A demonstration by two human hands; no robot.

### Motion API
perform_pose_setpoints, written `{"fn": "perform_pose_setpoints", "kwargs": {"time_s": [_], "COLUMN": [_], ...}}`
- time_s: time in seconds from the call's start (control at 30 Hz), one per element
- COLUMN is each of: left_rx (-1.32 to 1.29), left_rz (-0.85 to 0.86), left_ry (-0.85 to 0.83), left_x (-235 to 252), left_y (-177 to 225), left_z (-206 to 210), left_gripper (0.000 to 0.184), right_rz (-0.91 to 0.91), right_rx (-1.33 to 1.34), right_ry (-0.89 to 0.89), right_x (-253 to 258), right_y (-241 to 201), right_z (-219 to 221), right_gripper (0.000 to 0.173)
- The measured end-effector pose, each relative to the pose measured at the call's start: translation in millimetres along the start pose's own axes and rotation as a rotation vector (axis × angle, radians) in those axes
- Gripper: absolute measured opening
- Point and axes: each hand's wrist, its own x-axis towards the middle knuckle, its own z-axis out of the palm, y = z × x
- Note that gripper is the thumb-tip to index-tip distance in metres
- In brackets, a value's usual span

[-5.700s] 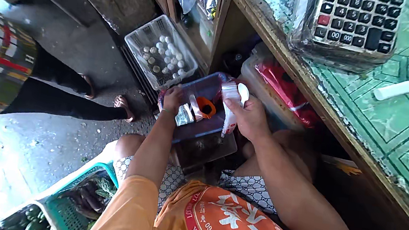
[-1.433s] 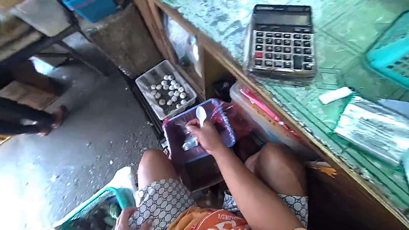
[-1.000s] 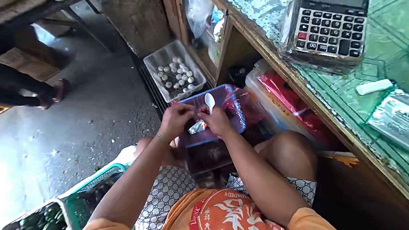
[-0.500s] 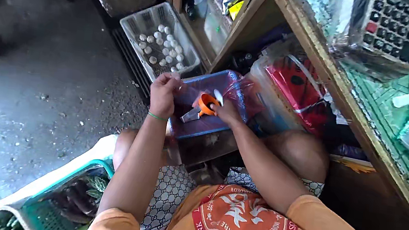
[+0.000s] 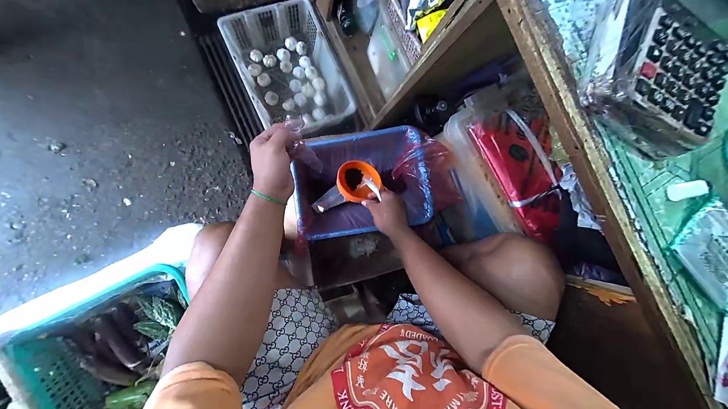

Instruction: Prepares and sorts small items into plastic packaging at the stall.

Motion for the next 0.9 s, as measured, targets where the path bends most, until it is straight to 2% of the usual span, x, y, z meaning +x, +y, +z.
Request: {"fn": "perform_pose_setpoints", "kwargs": {"time_s": [0.07,0.2,0.43,0.9], "left_rx": [0.012,0.039,0.131,0.199], "left_rz": [0.007,0.050,0.077,0.126], "left_ry": [0.010,0.016,0.004,-0.018], "left_x": [0.2,2.3,-0.6,4.5], "left_y": [1.4,1.7,1.2,-3.2], "left_z": [-3.1,-3.4,-5.3,-7.2], "left_gripper": [0.018,0.003,0.011,0.009], "right_rz": [-0.108,-0.175,-0.152,-0.211], "right_rx": [-0.055,-0.050,-0.058,-0.045], "right_ry": [0.085,0.226,0.250,0.315], "right_x": [-11.9,-25.2,-31.8,-46.8], "right_y": [5.8,15.8,15.9,3.3], "right_z": [1.4,0.6,-3.9,-15.8], "right_gripper": [0.027,0.025,0.024,0.025]}}
